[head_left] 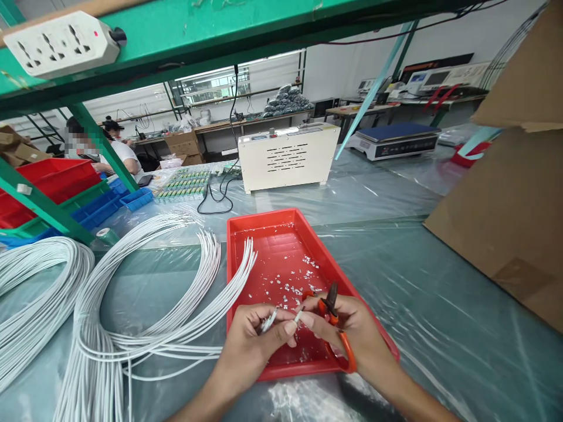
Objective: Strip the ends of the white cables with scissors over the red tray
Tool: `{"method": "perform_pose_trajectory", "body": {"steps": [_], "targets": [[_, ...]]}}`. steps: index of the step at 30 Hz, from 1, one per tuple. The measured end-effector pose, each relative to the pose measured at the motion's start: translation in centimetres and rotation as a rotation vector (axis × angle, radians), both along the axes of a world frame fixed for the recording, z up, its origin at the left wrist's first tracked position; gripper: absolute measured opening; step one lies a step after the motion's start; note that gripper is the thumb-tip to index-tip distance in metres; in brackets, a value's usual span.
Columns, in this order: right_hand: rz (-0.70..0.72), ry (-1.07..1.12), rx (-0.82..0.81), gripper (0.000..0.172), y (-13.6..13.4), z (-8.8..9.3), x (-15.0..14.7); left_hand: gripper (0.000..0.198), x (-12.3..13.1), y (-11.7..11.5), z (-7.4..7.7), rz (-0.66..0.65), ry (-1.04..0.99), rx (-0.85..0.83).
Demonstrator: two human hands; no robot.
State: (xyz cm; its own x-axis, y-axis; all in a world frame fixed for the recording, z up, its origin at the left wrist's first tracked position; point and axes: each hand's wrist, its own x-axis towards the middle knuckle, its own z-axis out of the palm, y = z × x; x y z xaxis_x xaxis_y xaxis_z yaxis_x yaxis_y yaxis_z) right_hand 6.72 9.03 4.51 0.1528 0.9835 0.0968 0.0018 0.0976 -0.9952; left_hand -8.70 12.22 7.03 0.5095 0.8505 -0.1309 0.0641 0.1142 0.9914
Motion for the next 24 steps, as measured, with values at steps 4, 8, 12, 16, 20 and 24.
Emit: {"method": "perform_pose_trajectory", "body": {"steps": [4,8,12,16,20,24], "targets": [[0.006,-0.073,0.083,0.01,-0.1,0.2,0.0,0.017,0.2,-0.5,-0.5,0.077,0.022,0.076],[0.017,-0.126,0.108,0.008,-0.4,0.4,0.1,0.015,0.3,-0.8,-0.5,0.096,0.136,0.285],[0.026,-0.244,0.151,0.008,-0.5,0.8,0.5,0.018,0.1,-1.0,-0.4,0.042,0.2,0.47],[-0.083,-0.283,0.149,0.009,-0.2,0.8,0.5,0.017,-0.3,-1.5,-0.6,0.101,0.222,0.633],[-0.16,-0.199,0.114,0.009,0.0,0.3,-0.1,0.021,-0.4,-1.8,-0.7,-0.15,0.308,0.462],[-0.157,-0.169,0.125,0.007,-0.3,0.2,-0.6,0.028,0.1,-1.9,-0.2,-0.155,0.211,0.222]]}}
